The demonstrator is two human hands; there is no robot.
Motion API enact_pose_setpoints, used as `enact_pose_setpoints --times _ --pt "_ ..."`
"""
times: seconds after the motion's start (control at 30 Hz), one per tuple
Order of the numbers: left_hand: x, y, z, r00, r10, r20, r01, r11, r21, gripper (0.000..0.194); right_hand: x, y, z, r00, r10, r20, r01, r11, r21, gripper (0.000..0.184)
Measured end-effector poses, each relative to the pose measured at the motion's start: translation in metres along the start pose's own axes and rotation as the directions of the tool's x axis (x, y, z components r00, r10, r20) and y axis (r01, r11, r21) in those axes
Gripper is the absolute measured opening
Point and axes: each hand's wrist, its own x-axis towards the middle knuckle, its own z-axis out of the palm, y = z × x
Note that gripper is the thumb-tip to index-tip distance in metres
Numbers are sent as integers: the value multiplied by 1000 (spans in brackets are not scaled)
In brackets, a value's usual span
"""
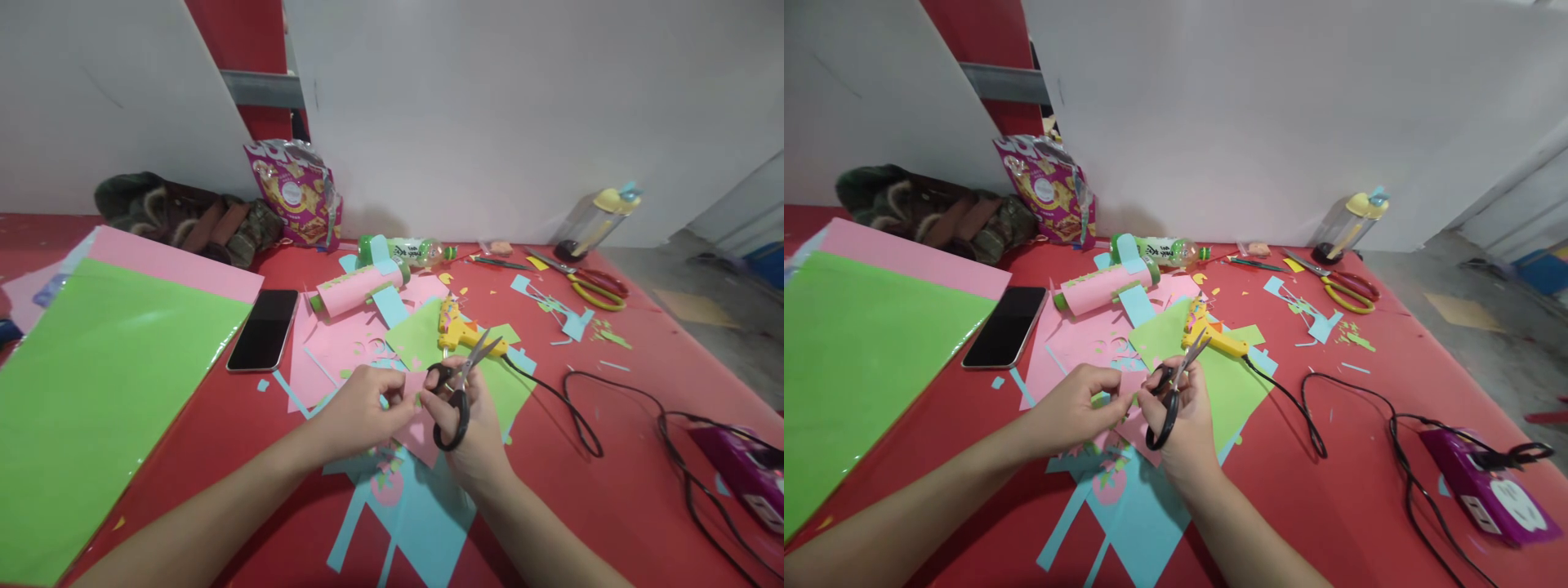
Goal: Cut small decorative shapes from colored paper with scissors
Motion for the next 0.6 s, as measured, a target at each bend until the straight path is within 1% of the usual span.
enact_pose_setpoints --times 0.1,0.17,0.23,0.3,0.37,0.43,0.53,0.6 --pt "0 -2 -2 999 -24 32 25 999 -45 26 1 0 0 1000 28 8 -28 1000 -2 32" --pt "2 -4 -5 1000 -15 20 16 998 -56 26 1 1 -1 998 62 23 -61 998 -12 30" --pt "4 -6 -10 999 24 -35 -25 999 -39 26 0 2 -2 994 95 60 -94 995 -23 30" --pt "5 -7 -15 992 47 -115 -50 999 -21 26 -1 3 -3 983 136 123 -133 991 -32 33" --pt "6 -7 -22 981 45 -189 -50 999 -20 27 -2 5 -4 963 182 201 -180 983 -29 36" --pt "5 -7 -28 971 31 -238 -39 999 -28 28 -3 6 -4 937 218 272 -220 975 -22 40" --pt "3 -6 -35 957 25 -289 -39 998 -45 27 -4 4 -3 887 270 374 -269 962 -55 43" --pt "2 -5 -37 952 39 -305 -51 998 -34 27 -6 2 -3 849 313 425 -302 949 -94 43"
